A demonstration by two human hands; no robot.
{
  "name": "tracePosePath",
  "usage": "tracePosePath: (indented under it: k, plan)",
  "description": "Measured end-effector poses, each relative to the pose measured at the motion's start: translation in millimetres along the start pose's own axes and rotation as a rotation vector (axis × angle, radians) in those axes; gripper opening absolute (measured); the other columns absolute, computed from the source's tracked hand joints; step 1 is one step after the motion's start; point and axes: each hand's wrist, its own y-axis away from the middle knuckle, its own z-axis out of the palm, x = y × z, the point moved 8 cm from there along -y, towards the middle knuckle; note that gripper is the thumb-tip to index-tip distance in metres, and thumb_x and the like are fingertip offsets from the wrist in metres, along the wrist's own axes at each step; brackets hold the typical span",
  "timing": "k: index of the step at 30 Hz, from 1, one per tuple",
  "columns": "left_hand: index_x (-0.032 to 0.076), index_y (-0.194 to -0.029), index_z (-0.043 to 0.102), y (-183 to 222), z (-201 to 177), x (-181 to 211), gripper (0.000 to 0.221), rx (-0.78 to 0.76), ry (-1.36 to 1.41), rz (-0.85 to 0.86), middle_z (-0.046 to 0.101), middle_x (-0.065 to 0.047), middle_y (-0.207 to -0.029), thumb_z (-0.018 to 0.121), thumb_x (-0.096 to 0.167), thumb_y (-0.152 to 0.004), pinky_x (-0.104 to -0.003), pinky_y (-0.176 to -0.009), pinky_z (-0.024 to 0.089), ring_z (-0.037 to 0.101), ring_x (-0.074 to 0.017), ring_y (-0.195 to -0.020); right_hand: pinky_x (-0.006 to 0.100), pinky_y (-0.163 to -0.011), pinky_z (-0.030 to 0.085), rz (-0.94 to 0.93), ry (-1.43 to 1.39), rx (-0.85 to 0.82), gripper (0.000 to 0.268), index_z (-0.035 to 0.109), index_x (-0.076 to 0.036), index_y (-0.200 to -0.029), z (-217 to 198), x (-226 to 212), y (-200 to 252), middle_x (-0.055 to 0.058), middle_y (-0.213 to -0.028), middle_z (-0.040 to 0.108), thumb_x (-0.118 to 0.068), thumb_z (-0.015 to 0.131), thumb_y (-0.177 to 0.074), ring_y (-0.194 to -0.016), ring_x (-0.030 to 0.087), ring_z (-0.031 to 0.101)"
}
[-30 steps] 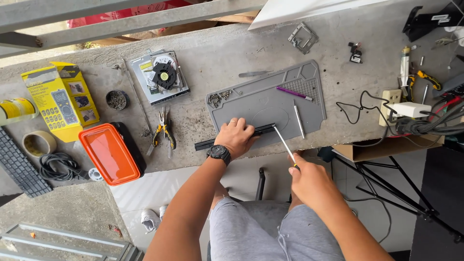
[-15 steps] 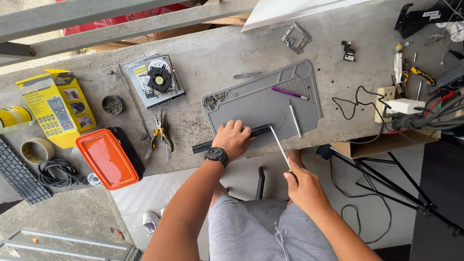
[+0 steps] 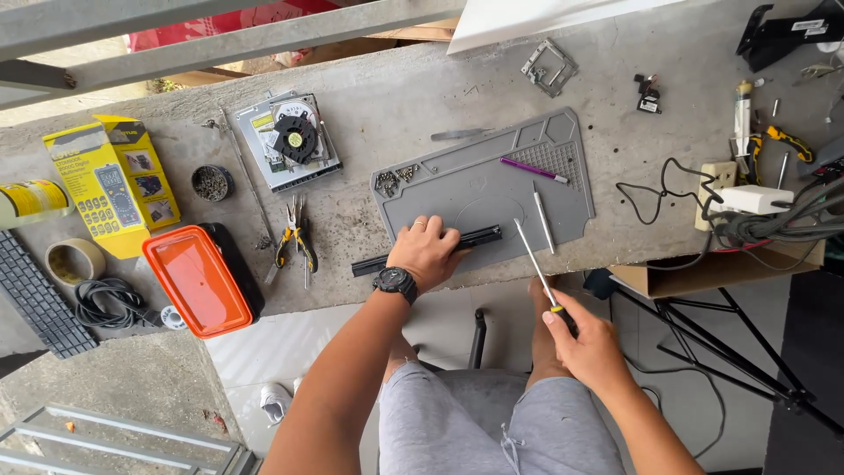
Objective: Disassembling a laptop battery casing using a screwdriver and pliers to access internal cells.
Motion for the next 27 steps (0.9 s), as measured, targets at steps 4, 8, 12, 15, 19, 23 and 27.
tracePosePath:
  k: [4, 8, 12, 15, 19, 23, 27]
  plan:
    - [0.019, -0.106, 0.063, -1, 2, -1, 0.047, 0.056, -0.022, -0.002, 0.045, -0.001, -0.095, 0.081, 0.061, -0.094, -0.05, -0.067, 0.061, 0.064, -0.0304, -0.09, 0.049, -0.082, 0.07, -0.482, 0.16, 0.214, 0.042, 0.085, -0.018, -0.142, 2, -13, -43, 0.02, -0.11, 0.088, -0.031, 0.083, -0.102, -0.103, 0.041, 0.085]
    - [0.021, -0.104, 0.063, 3, 7, -2, 0.047, 0.049, -0.041, -0.026, 0.047, -0.002, -0.096, 0.081, 0.063, -0.093, -0.049, -0.068, 0.061, 0.065, -0.0306, -0.093, 0.055, -0.084, 0.068, -0.604, 0.228, 0.27, 0.043, 0.081, -0.013, -0.146, 10, -26, -83, 0.02, -0.11, 0.081, -0.028, 0.078, -0.105, -0.102, 0.046, 0.082]
    - [0.022, -0.103, 0.064, 2, 9, -3, 0.047, 0.01, -0.045, -0.08, 0.049, -0.001, -0.096, 0.078, 0.066, -0.094, -0.046, -0.072, 0.063, 0.067, -0.0288, -0.094, 0.05, -0.092, 0.066, -0.69, 0.242, 0.395, 0.046, 0.084, -0.018, -0.146, 2, -31, -110, 0.013, -0.121, 0.07, -0.023, 0.085, -0.1, -0.11, 0.042, 0.079]
    - [0.022, -0.098, 0.063, 5, 14, -2, 0.048, 0.04, -0.059, -0.083, 0.048, -0.001, -0.095, 0.08, 0.066, -0.09, -0.046, -0.072, 0.061, 0.066, -0.0302, -0.093, 0.05, -0.092, 0.064, -0.686, 0.29, 0.453, 0.046, 0.085, -0.023, -0.144, -16, -25, -123, 0.011, -0.119, 0.069, -0.018, 0.087, -0.098, -0.109, 0.039, 0.078]
    - [0.023, -0.098, 0.063, 6, 17, -2, 0.048, 0.043, -0.08, -0.091, 0.048, -0.001, -0.094, 0.079, 0.068, -0.09, -0.045, -0.072, 0.061, 0.066, -0.0292, -0.093, 0.044, -0.099, 0.059, -0.631, 0.28, 0.448, 0.036, 0.087, -0.018, -0.144, -41, -33, -138, 0.014, -0.116, 0.067, -0.01, 0.081, -0.109, -0.105, 0.032, 0.071]
    - [0.022, -0.097, 0.063, 6, 16, -1, 0.049, 0.067, -0.099, -0.09, 0.049, -0.003, -0.093, 0.081, 0.067, -0.089, -0.046, -0.072, 0.061, 0.066, -0.0299, -0.092, 0.047, -0.105, 0.056, -0.917, 0.228, 0.516, 0.036, 0.087, -0.014, -0.137, -23, -66, -127, 0.008, -0.119, 0.07, -0.014, 0.091, -0.101, -0.115, 0.034, 0.071]
    - [0.022, -0.095, 0.062, 5, 8, 1, 0.048, 0.145, -0.093, -0.047, 0.047, -0.003, -0.091, 0.082, 0.065, -0.088, -0.047, -0.067, 0.058, 0.064, -0.0317, -0.088, 0.044, -0.103, 0.061, -1.08, 0.145, 0.106, 0.022, 0.087, -0.01, -0.127, 32, -119, -120, 0.01, -0.119, 0.08, -0.009, 0.082, -0.106, -0.115, 0.032, 0.078]
